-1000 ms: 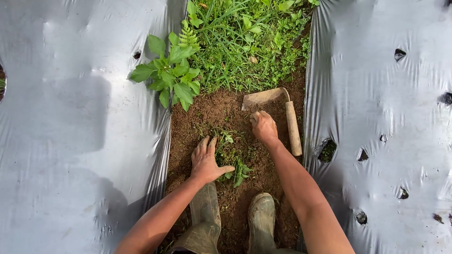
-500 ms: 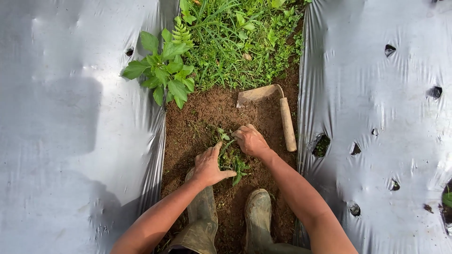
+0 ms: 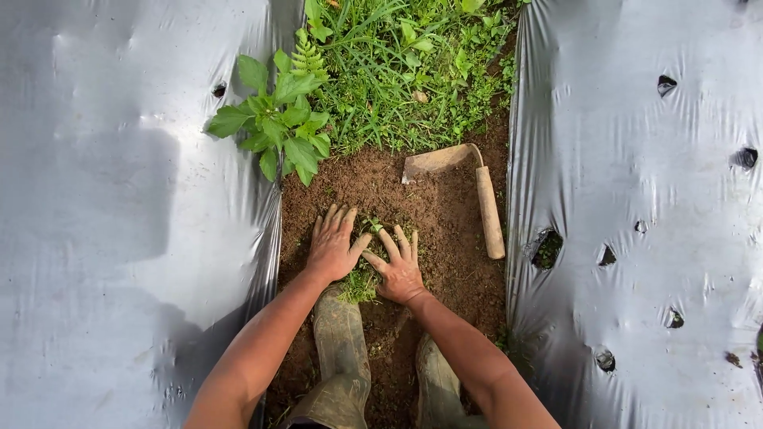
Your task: Weeding a garden bed using a hand hoe and manual pulling between rows covered in plastic mulch.
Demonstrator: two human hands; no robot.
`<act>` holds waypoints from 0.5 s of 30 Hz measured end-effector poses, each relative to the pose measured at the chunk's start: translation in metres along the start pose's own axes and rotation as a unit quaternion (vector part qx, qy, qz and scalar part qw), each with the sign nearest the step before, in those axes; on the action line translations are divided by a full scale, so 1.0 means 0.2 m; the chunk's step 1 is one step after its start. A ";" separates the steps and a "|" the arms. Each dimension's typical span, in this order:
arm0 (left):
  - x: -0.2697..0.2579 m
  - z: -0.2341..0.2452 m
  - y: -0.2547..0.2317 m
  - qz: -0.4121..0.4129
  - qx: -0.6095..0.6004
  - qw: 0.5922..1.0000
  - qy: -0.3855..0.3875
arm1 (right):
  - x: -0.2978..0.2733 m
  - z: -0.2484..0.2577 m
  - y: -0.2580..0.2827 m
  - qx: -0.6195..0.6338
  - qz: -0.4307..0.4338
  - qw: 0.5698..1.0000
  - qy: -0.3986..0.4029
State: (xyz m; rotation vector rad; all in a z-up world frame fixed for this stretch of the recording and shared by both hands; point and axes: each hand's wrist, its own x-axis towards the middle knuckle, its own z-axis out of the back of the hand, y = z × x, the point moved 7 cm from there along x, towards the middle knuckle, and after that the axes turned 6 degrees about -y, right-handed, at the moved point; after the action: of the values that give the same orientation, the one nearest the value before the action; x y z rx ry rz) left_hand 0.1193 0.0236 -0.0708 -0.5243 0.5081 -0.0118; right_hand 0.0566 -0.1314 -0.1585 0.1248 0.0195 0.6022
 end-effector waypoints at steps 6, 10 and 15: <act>0.00 0.08 0.04 0.058 -0.187 0.979 -0.057 | 0.57 0.17 -0.14 0.017 -0.026 0.999 0.036; 0.07 0.19 0.05 0.085 -0.158 0.981 -0.077 | 0.76 0.40 -0.18 -0.044 0.033 0.985 0.164; 0.12 0.17 -0.01 0.068 -0.092 0.993 -0.024 | 0.75 0.28 -0.21 0.028 -0.020 0.981 0.192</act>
State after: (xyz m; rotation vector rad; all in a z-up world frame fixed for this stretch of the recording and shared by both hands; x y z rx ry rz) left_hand 0.1560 0.0352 -0.0554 -0.6685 0.4990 0.1794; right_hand 0.2076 -0.0867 -0.1052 0.0608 0.4114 0.5793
